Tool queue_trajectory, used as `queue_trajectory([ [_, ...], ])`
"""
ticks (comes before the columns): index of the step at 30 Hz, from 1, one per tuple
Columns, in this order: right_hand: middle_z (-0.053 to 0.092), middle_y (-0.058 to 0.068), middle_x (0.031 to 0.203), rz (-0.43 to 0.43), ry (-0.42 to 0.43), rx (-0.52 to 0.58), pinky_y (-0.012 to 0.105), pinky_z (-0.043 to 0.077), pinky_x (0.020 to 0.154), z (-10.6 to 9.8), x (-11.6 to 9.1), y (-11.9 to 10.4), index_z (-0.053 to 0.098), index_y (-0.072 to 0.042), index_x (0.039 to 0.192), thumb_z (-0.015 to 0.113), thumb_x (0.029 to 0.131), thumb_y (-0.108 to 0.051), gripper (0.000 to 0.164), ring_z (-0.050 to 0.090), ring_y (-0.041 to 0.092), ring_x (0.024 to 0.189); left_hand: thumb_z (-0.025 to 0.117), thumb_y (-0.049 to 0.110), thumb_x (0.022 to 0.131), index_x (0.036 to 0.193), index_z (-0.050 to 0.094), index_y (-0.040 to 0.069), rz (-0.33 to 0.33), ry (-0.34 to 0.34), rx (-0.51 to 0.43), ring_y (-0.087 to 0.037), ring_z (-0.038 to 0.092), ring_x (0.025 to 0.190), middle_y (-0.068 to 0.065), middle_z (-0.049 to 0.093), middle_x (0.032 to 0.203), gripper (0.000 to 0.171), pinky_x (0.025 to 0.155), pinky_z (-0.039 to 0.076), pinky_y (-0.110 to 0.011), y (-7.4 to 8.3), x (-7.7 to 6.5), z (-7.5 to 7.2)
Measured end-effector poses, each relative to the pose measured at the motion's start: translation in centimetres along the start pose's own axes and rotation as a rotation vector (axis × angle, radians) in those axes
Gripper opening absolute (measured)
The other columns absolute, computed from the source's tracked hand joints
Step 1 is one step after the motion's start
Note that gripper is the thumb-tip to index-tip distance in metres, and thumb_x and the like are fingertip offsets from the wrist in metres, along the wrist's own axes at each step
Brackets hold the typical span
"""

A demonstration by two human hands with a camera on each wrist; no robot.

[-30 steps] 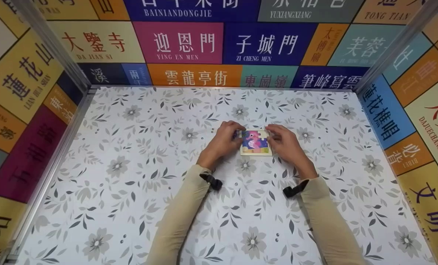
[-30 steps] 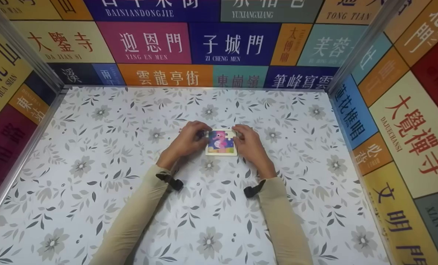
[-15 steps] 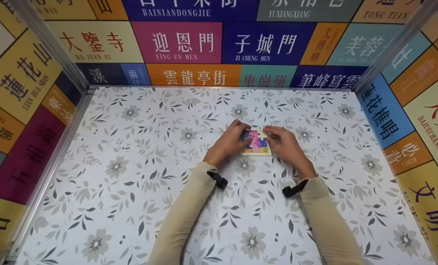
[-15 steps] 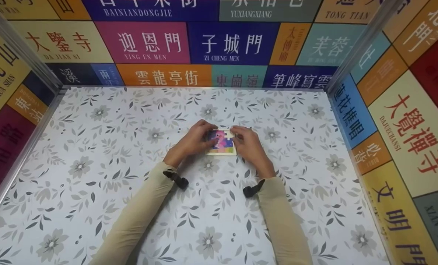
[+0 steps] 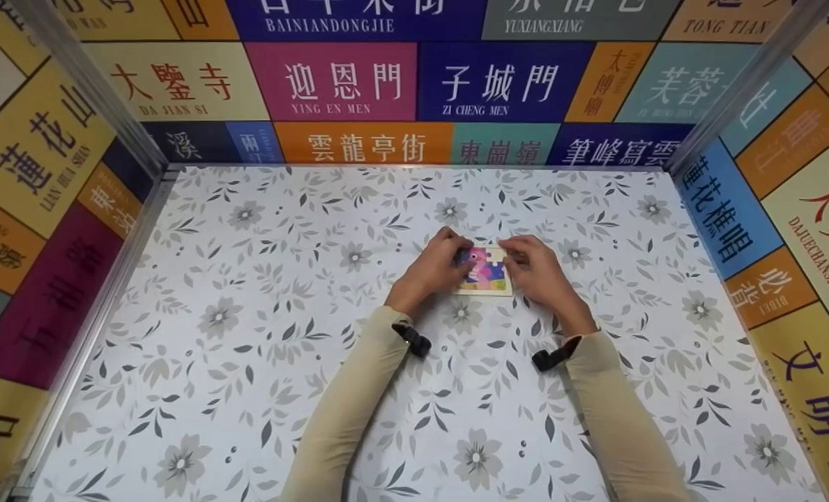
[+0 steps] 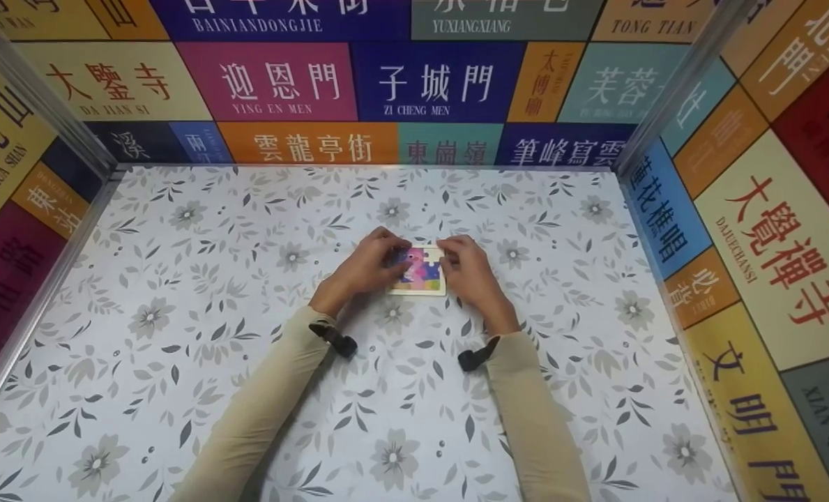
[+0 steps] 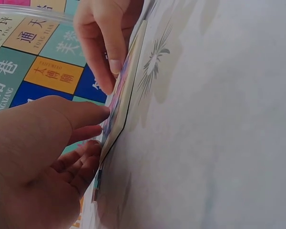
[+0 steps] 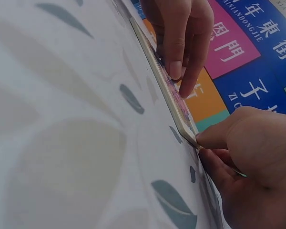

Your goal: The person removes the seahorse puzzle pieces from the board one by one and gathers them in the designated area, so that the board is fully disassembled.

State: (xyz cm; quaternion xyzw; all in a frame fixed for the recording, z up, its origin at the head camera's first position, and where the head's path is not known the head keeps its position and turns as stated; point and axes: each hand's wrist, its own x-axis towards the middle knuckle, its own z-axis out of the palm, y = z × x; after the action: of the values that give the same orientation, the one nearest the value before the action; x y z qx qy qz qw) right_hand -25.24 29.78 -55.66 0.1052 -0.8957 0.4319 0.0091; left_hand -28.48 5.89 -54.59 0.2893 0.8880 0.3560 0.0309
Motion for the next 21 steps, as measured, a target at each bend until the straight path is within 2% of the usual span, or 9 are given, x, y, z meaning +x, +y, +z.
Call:
queue_trajectory([
  [16, 0.055, 0.017, 0.14, 0.022, 0.004, 0.062, 0.044, 0.051, 0.108, 0.09, 0.23, 0.1, 0.064, -0.001, 0.136, 0.062, 0.101, -0.004, 0.035, 0.062, 0.032, 0.123, 0.071, 0.02, 0.097, 0.129, 0.067, 0.002, 0.008, 0.02, 0.0, -0.024, 0.059, 0.114, -0.013, 0.056, 0.126, 0.037, 0.106, 0.047, -0.036, -0.15, -0.13, 0.2],
  [21, 0.055, 0.016, 0.14, 0.021, 0.01, 0.057, 0.044, 0.051, 0.108, 0.08, 0.16, 0.1, 0.064, -0.001, 0.137, 0.061, 0.102, -0.005, 0.036, 0.062, 0.031, 0.123, 0.071, 0.019, 0.098, 0.127, 0.068, 0.003, 0.008, 0.046, -0.017, -0.022, 0.06, 0.11, -0.012, 0.059, 0.122, 0.033, 0.102, 0.05, -0.035, 0.05, -0.05, 0.26],
])
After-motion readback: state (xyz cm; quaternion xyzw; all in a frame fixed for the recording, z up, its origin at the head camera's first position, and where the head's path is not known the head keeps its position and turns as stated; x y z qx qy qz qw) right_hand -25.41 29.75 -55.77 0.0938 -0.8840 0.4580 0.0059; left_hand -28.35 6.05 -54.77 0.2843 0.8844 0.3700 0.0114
